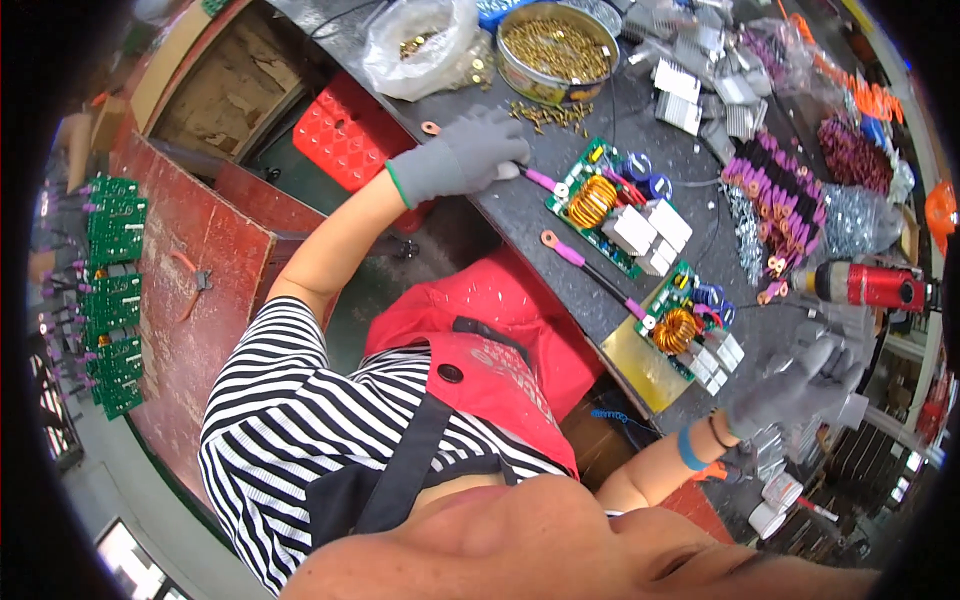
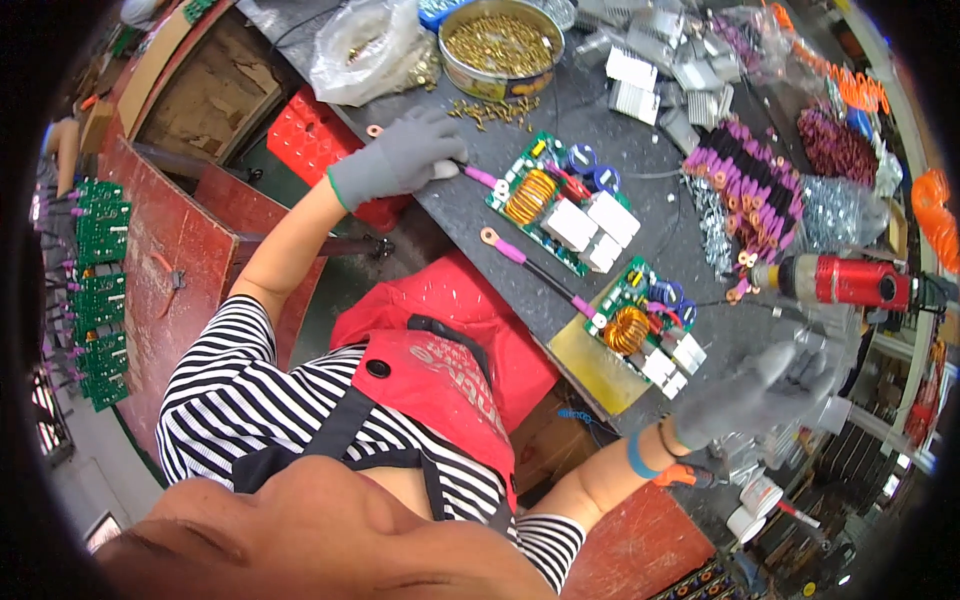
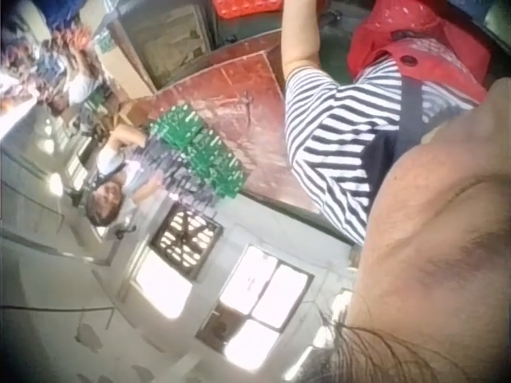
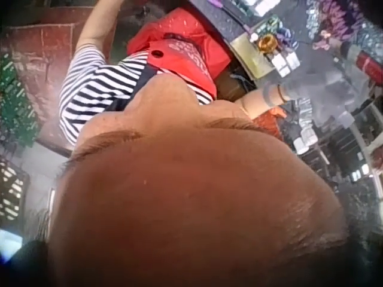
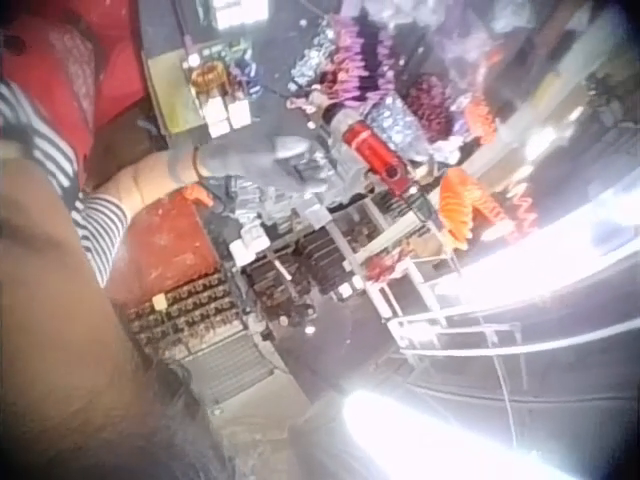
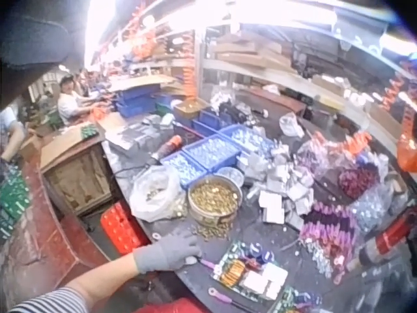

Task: The person places circuit boards onto the table, installs heat sinks onto them using an electric screwdriver, and fastens wire terminals to the boards with a power screwdriver.

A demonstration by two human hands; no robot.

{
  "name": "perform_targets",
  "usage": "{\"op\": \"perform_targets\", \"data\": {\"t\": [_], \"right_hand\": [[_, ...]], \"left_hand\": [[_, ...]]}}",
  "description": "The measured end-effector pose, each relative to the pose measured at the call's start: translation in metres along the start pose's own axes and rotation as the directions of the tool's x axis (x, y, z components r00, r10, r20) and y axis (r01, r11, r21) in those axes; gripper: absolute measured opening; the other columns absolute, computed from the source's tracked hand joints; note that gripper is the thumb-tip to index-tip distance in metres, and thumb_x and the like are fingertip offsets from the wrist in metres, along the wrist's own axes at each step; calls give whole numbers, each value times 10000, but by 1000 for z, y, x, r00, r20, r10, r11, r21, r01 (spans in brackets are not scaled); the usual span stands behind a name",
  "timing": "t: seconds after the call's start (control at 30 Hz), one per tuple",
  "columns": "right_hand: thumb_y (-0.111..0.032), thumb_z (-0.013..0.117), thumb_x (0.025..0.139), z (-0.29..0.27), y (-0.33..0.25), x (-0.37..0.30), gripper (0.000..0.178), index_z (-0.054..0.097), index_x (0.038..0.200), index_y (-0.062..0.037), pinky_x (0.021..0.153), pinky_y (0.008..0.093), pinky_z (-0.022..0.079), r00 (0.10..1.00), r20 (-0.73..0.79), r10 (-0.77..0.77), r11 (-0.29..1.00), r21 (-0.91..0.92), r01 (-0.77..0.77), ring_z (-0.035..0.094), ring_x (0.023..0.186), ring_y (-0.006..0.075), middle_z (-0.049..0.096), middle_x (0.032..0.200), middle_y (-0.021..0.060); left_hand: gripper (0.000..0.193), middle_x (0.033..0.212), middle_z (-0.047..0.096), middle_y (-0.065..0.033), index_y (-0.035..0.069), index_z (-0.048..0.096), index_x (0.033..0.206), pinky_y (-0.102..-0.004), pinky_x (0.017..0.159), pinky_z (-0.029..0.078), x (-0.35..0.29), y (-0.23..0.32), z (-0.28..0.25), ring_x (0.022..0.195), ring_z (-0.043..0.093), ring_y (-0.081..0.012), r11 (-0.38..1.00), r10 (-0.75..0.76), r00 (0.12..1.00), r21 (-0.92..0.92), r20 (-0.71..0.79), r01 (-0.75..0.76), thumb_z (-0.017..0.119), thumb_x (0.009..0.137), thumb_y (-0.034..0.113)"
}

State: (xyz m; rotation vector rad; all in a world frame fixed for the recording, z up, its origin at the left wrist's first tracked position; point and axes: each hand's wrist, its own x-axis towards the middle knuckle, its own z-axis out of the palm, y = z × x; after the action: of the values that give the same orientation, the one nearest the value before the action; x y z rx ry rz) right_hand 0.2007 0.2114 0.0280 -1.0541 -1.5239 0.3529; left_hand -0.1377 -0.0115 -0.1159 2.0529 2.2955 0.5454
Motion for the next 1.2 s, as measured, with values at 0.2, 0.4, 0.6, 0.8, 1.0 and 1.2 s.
{"op": "perform_targets", "data": {"t": [0.2, 0.4, 0.6, 0.8, 1.0, 1.2], "right_hand": [[-246, 675, 943, 46, 41, 74, 604, 417, 1397, 57, 1002, 359, 446, 857, 510, 73, 799, 484, -356, 587, 1100, 201, 585, 1247, 127], [-291, 656, 959, 66, 33, 86, 444, 559, 1275, 6, 940, 332, 501, 718, 695, 34, 620, 549, -561, 623, 1006, 187, 634, 1161, 119], [-345, 618, 954, 55, -10, 57, 540, 532, 1324, 39, 902, 346, 521, 586, 797, -147, 619, 536, -574, 615, 1089, 224, 599, 1283, 166], [-266, 615, 908, 41, -46, 21, 476, 542, 1260, 45, 834, 312, 509, 659, 751, -43, 581, 555, -595, 589, 997, 210, 593, 1157, 139], [-266, 641, 859, 20, -82, -3, 474, 549, 1204, 46, 756, 328, 506, 606, 785, -127, 553, 563, -614, 584, 911, 212, 593, 1076, 158], [-278, 636, 856, -2, -82, -10, 479, 550, 1208, 36, 761, 328, 506, 600, 796, -77, 515, 547, -660, 583, 919, 225, 591, 1077, 160]], "left_hand": [[174, 997, 586, -38, 179, 658, 992, -431, 899, 445, -2, -10, -7, 1040, 570, -246, 994, 55, 998, 92, 0, -55, 680, 849, 275], [247, 977, 647, -70, 124, 658, 982, -454, 851, 495, -7, -6, -73, 949, 632, -291, 998, -6, 823, -60, -568, -34, 778, 795, 232], [367, 1224, 662, -137, 146, 684, 1189, -404, 986, 501, -14, -122, -77, 1131, 639, -305, 783, -598, 792, 119, -124, 610, 646, 824, 151], [364, 1231, 658, -172, 79, 674, 1209, -402, 998, 487, 33, -90, -98, 1147, 641, -325, 776, -615, 781, 256, 109, 576, 612, 858, 152], [383, 1282, 655, -128, 123, 662, 1277, -378, 1088, 413, 8, -184, -6, 1228, 603, -281, 770, -509, 835, 324, -207, 550, 488, 949, 217], [331, 1195, 697, -127, 89, 723, 1155, -385, 973, 499, 39, -93, -93, 1134, 658, -268, 781, -519, 850, 453, 86, 431, 602, 882, 230]]}}
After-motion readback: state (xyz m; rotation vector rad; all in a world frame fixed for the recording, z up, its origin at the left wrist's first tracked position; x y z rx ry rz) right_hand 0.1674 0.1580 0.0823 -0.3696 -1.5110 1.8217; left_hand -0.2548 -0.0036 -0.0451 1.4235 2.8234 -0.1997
